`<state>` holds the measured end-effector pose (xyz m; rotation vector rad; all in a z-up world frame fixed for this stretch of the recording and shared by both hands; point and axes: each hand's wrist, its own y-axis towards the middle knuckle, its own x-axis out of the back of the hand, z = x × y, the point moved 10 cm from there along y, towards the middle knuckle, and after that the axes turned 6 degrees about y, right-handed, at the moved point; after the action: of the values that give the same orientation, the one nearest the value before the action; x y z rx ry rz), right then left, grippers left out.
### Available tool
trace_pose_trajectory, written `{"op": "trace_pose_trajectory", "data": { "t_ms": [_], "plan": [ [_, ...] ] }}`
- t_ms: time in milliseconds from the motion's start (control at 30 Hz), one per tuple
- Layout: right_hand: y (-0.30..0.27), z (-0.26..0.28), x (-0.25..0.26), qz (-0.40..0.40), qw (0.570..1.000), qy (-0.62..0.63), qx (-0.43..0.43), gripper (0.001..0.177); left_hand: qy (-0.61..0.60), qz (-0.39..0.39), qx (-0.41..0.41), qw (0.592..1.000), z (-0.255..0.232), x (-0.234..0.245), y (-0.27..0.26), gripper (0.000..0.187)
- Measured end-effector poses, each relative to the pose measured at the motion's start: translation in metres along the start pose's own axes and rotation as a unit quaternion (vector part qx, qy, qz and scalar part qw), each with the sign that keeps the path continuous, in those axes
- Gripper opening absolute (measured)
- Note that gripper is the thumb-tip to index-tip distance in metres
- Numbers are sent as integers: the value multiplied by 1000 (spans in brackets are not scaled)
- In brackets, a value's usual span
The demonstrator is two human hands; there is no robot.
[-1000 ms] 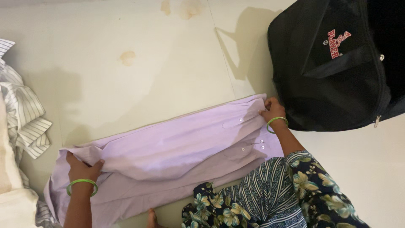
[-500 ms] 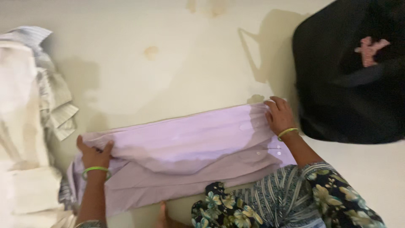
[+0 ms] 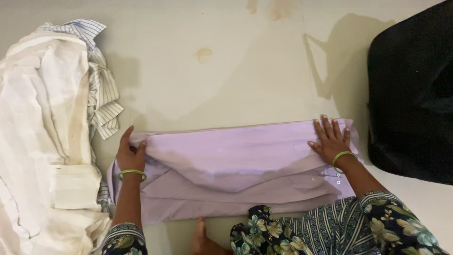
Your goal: The person folds a light purple collared shirt by smoothing it out on the floor, folding the sleeves inward, and then folding the body of the shirt into a square shape before picking it up to show the final folded state.
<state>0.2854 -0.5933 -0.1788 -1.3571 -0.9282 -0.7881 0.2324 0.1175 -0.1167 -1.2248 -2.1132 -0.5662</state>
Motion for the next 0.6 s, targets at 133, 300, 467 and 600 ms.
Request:
{"op": "trace_pose_trajectory", "data": {
  "t_ms": [133, 300, 467, 600],
  "plan": [
    [2, -7, -5, 16, 999, -13, -31, 88, 43, 2, -6, 999, 18, -2, 4, 54],
    [3, -10, -8, 32, 998, -28, -40, 89, 88, -64, 35, 993, 40, 26, 7, 40],
    [5, -14, -12, 49, 998, -15, -47, 89, 194, -142, -70, 968, -13, 63, 1, 31],
    [4, -14, -11, 44, 998, -8, -45, 88, 279, -1, -187, 942, -68, 9, -1, 9]
  ]
}}
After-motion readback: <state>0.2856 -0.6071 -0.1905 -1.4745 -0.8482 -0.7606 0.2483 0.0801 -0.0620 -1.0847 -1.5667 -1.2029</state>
